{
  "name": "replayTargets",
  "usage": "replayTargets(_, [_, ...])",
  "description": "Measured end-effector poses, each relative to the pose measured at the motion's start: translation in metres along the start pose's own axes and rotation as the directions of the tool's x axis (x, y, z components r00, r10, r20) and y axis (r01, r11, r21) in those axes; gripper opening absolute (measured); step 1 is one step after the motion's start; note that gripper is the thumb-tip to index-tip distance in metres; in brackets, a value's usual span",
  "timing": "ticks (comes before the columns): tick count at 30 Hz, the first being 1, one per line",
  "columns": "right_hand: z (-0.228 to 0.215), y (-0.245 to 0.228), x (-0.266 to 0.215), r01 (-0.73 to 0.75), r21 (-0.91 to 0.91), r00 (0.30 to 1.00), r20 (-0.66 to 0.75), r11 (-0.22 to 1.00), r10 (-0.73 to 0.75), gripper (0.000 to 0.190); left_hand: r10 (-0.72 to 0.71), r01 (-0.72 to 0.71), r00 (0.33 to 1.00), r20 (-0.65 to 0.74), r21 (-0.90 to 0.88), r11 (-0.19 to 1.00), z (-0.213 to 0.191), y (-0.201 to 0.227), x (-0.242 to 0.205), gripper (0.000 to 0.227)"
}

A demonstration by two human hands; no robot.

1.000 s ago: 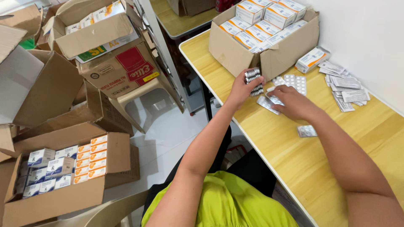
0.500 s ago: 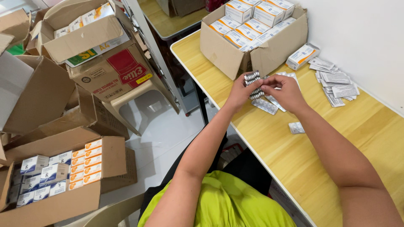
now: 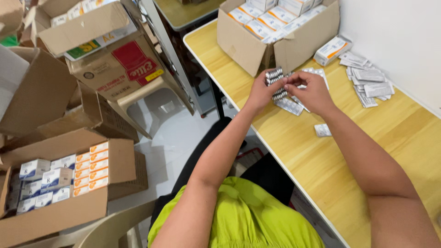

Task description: The person removes blister packs from a plastic bin, stacks them, and places them into small cardboard boxes. The person also folds and sets aside paper leaflets. The task is performed at a table with multiple boxes and a bin of blister packs.

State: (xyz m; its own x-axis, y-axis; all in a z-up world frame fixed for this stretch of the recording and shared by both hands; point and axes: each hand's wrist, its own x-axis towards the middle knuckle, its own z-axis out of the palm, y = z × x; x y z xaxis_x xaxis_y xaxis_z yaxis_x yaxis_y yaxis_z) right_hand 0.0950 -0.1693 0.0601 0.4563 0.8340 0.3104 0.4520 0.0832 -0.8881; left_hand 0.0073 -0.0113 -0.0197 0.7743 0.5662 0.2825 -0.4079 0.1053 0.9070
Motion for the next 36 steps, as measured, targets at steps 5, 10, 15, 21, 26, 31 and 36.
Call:
replayTargets(5, [-0.029,-0.008,0.005,0.047,-0.295,0.998,-0.021,0.954,-0.055,0.019,-0.089,0.090,0.995,0.034,-0.026,0.996,0.009,0.017,0.009,0.044])
replayTargets(10, [-0.062,-0.002,0.012,-0.035,-0.507,0.991,-0.131,0.861,-0.036,0.025,0.000,-0.084,0.984,0.178,0.467,0.880,0.012,0.045,0.019,0.051])
replayTargets(15, [-0.063,0.024,0.021,-0.020,-0.640,0.991,-0.113,0.768,-0.069,0.036,-0.170,-0.031,0.934,0.313,0.547,0.837,0.008,0.057,0.039,0.056])
replayTargets(21, [-0.065,0.034,0.041,-0.048,-0.694,0.999,-0.039,0.719,0.029,0.047,-0.351,0.091,0.802,0.483,0.483,0.871,0.005,0.050,0.075,0.055])
replayTargets(26, [-0.072,0.032,0.040,-0.106,-0.614,0.994,-0.044,0.782,0.100,0.037,-0.373,0.196,0.793,0.483,0.377,0.905,0.011,0.039,0.080,0.049])
replayTargets(31, [-0.081,0.037,0.025,-0.171,-0.528,0.985,-0.118,0.832,0.128,0.033,-0.388,0.298,0.803,0.452,0.259,0.919,0.016,0.032,0.072,0.048])
replayTargets(36, [-0.075,0.026,0.018,-0.289,-0.526,0.942,-0.303,0.800,0.141,0.039,-0.435,0.308,0.811,0.390,0.348,0.886,0.023,0.027,0.083,0.046])
